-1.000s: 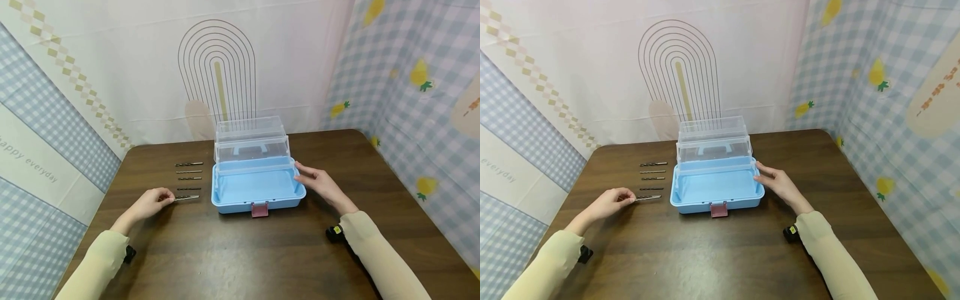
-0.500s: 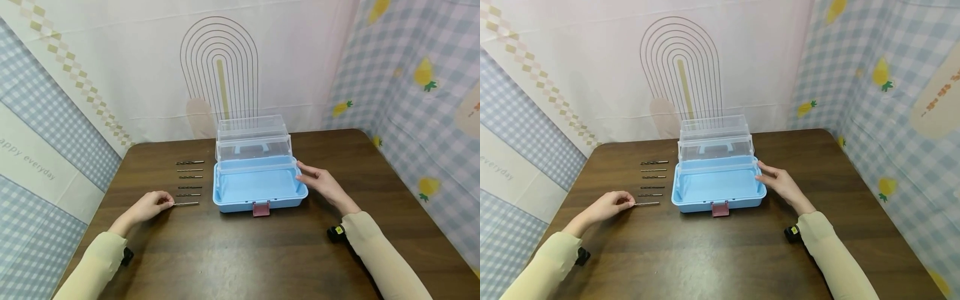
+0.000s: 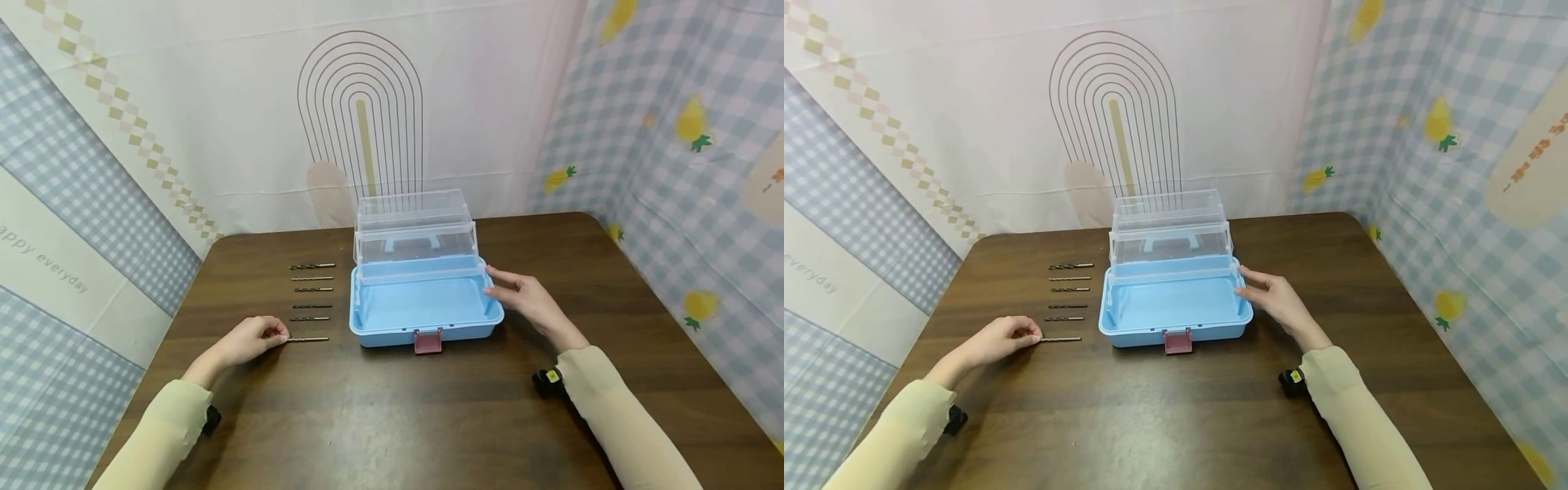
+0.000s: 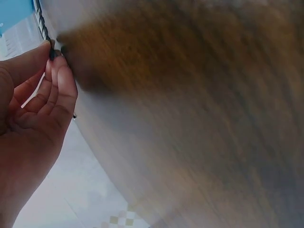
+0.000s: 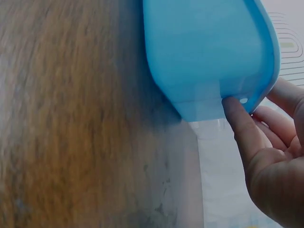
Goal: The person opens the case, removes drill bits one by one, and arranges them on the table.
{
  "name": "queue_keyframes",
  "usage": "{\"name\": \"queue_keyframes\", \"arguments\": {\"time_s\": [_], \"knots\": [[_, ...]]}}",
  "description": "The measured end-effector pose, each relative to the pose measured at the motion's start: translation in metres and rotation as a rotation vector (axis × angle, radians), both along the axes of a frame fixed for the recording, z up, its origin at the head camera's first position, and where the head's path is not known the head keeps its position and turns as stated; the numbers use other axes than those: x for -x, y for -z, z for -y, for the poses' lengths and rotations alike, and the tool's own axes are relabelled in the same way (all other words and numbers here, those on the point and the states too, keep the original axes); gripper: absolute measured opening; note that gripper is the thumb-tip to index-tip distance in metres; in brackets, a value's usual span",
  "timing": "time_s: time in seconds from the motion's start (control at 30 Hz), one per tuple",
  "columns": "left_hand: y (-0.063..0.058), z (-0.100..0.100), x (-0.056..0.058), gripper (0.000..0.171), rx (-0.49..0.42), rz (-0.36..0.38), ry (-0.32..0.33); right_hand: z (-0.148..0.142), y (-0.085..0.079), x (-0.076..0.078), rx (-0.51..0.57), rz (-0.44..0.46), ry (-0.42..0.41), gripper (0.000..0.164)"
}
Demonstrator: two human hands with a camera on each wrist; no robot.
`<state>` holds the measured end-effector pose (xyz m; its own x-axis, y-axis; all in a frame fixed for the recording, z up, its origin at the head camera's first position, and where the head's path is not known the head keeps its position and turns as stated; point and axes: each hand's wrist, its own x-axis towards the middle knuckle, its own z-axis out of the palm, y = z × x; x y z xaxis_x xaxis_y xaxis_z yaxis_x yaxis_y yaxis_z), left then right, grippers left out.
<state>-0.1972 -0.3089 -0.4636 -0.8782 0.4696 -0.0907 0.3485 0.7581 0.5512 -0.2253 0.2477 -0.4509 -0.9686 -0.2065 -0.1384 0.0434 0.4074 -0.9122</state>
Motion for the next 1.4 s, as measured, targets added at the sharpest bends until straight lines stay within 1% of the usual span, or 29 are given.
{"name": "queue_keyframes", "arguments": {"time_s": [0.4,0.57,0.73,0.87,1.17,1.4], "knots": [[0.0006,0.0044,0.0005,0.005,-0.025,0.012,0.015,0.0021,-0.0025,-0.0018,-0.016,0.006,0.016,0.065],[0.0016,0.0043,0.0001,0.004,-0.022,0.001,0.018,0.0026,-0.0034,-0.0066,-0.019,0.004,0.009,0.065],[0.0026,0.0050,0.0001,0.005,-0.021,0.001,0.013,0.0027,-0.0013,-0.0090,-0.001,0.008,0.002,0.066],[0.0021,0.0053,0.0010,0.006,-0.033,0.007,0.028,0.0017,-0.0004,-0.0094,0.013,0.015,0.005,0.065],[0.0000,0.0055,0.0016,0.004,-0.051,0.041,0.013,0.0009,0.0000,-0.0080,0.015,0.011,0.010,0.066],[0.0028,0.0073,0.0020,0.004,-0.048,0.059,0.000,0.0007,0.0020,-0.0071,0.020,0.017,0.016,0.067]]}}
